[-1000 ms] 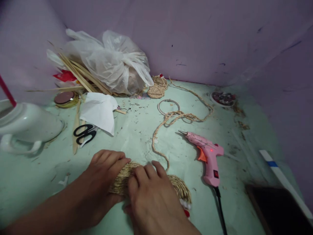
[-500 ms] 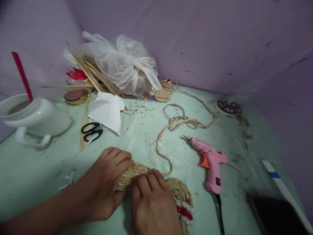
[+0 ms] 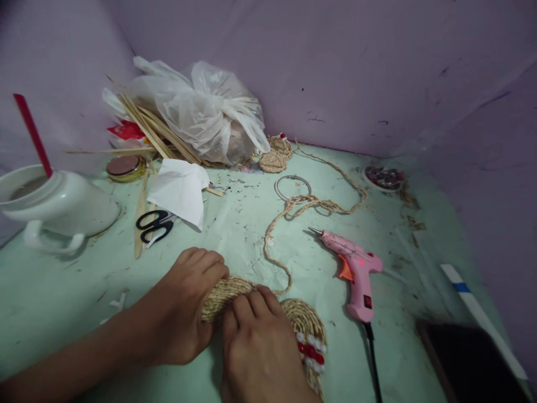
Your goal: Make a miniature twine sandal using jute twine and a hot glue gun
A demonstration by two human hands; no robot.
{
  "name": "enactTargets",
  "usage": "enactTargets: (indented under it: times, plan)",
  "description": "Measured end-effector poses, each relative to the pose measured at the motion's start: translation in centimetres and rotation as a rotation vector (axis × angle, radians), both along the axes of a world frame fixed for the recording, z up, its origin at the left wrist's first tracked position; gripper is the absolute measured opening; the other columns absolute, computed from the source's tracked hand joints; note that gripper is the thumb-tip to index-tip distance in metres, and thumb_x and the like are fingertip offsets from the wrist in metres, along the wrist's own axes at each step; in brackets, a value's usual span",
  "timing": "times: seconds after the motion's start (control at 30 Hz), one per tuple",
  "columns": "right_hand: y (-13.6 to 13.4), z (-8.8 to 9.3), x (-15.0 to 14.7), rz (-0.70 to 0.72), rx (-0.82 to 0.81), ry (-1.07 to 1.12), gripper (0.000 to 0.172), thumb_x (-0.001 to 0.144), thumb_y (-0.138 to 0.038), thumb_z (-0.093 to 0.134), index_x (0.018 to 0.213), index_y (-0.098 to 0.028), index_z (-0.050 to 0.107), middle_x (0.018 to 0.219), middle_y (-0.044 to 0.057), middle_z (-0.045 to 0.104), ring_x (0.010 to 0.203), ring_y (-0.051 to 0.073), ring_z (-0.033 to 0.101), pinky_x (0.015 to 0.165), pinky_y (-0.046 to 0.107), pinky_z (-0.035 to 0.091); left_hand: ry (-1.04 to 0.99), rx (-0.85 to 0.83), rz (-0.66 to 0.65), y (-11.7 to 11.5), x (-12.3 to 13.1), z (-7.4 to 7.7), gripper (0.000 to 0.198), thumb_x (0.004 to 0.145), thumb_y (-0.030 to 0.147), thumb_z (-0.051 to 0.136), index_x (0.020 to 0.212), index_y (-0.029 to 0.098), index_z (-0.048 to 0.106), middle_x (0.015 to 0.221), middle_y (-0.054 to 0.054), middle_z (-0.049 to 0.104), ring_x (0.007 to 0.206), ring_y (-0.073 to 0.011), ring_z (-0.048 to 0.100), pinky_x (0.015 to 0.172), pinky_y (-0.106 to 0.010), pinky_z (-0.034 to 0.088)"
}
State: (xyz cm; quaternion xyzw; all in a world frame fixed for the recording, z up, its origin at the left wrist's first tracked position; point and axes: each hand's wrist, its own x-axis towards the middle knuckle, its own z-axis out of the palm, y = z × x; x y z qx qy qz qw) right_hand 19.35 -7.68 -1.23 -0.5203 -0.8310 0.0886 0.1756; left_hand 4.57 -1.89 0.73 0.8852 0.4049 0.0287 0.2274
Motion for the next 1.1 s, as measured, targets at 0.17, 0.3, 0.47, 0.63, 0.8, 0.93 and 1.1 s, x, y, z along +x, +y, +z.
enactTargets:
  times: [0.17, 0.3, 0.47, 0.63, 0.8, 0.93, 1.1]
  plan:
    - [0.0, 0.2, -0.1, 0.002, -0.005, -0.026, 0.007, 0.069, -0.013, 0.061, 0.066, -0.018, 0.065, 0.067, 0.003, 0.063, 0.067, 0.019, 0.054, 0.078, 0.034, 0.042, 0.04, -0.04, 0.001, 0.4, 0.2, 0.7, 0.028, 0.052, 0.013, 0.052, 0.08, 0.018, 0.052, 0.089, -0.008, 0.051, 0.085, -0.0252, 0.044, 0.081, -0.043, 0.038]
    - [0.0, 0.0, -0.2, 0.004, -0.001, -0.024, 0.007, 0.067, -0.012, 0.06, 0.063, -0.017, 0.064, 0.065, 0.004, 0.063, 0.065, 0.019, 0.054, 0.075, 0.035, 0.042, 0.039, -0.045, 0.002, 0.4, 0.2, 0.9, 0.027, 0.052, 0.013, 0.053, 0.078, 0.018, 0.053, 0.09, -0.008, 0.051, 0.088, -0.0261, 0.044, 0.082, -0.043, 0.038]
    - [0.6, 1.4, 1.0, 0.013, -0.121, 0.005, 0.008, 0.073, -0.016, 0.06, 0.068, -0.018, 0.066, 0.069, 0.004, 0.066, 0.065, 0.019, 0.056, 0.066, 0.032, 0.043, 0.019, -0.029, 0.011, 0.2, 0.0, 0.6, 0.024, 0.054, 0.014, 0.055, 0.077, 0.019, 0.053, 0.089, -0.007, 0.051, 0.088, -0.0263, 0.044, 0.081, -0.044, 0.038]
    - [2.9, 3.9, 2.9, -0.023, -0.116, 0.074, 0.018, 0.079, -0.014, 0.054, 0.069, -0.021, 0.067, 0.067, 0.002, 0.064, 0.066, 0.016, 0.057, 0.061, 0.027, 0.04, -0.016, -0.038, 0.017, 0.1, -0.3, 0.6, 0.027, 0.054, 0.014, 0.056, 0.081, 0.019, 0.054, 0.091, -0.008, 0.05, 0.09, -0.027, 0.044, 0.082, -0.044, 0.038]
    - [5.6, 3.1, 2.0, 0.206, -0.132, -0.216, 0.012, 0.077, -0.014, 0.061, 0.072, -0.022, 0.068, 0.067, 0.001, 0.062, 0.064, 0.015, 0.054, 0.069, 0.031, 0.039, -0.039, -0.04, 0.043, -0.2, -0.6, 0.3, 0.029, 0.054, 0.014, 0.056, 0.082, 0.018, 0.051, 0.092, -0.008, 0.049, 0.09, -0.0266, 0.043, 0.084, -0.045, 0.038]
    - [6.3, 2.1, 1.1, 0.312, -0.078, -0.355, 0.012, 0.075, -0.011, 0.06, 0.07, -0.02, 0.066, 0.069, 0.001, 0.063, 0.063, 0.016, 0.055, 0.075, 0.034, 0.038, -0.073, 0.0, 0.061, -0.4, -0.7, -0.4, 0.027, 0.053, 0.015, 0.056, 0.079, 0.02, 0.048, 0.092, -0.007, 0.048, 0.091, -0.0264, 0.043, 0.087, -0.045, 0.037]
    - [6.3, 2.2, 0.7, 0.394, 0.083, -0.397, 0.015, 0.075, -0.007, 0.057, 0.066, -0.018, 0.063, 0.063, 0.002, 0.062, 0.058, 0.017, 0.054, 0.077, 0.036, 0.038, -0.066, 0.007, 0.052, -0.4, -0.6, -0.7, 0.027, 0.052, 0.017, 0.055, 0.079, 0.018, 0.049, 0.091, -0.009, 0.049, 0.092, -0.0271, 0.043, 0.087, -0.045, 0.037]
